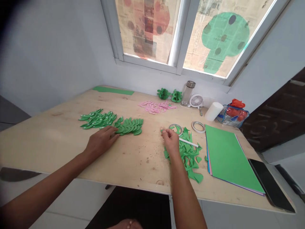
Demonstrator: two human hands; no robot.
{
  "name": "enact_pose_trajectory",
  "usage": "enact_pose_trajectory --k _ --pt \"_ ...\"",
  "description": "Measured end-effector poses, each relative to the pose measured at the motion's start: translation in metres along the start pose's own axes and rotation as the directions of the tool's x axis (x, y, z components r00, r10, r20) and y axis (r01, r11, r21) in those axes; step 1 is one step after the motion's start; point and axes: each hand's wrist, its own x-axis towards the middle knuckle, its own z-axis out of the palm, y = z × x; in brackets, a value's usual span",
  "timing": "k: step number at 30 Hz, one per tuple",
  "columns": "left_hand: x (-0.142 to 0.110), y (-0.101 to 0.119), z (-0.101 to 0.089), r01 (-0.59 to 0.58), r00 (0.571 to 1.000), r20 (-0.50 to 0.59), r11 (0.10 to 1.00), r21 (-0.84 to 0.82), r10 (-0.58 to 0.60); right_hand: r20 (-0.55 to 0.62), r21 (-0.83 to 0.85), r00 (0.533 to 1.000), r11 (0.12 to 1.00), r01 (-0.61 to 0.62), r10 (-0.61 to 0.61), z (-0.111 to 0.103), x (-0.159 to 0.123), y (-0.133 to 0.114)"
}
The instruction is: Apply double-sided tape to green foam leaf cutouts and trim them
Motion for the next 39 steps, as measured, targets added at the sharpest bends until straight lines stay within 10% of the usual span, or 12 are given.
enact_pose_trajectory --k 39 --pt "0.001 0.019 0.015 -0.401 0.914 -0.136 0.898 -0.179 0.381 0.09 -0.038 0.996 0.999 -0.018 0.022 0.005 -0.006 -0.007"
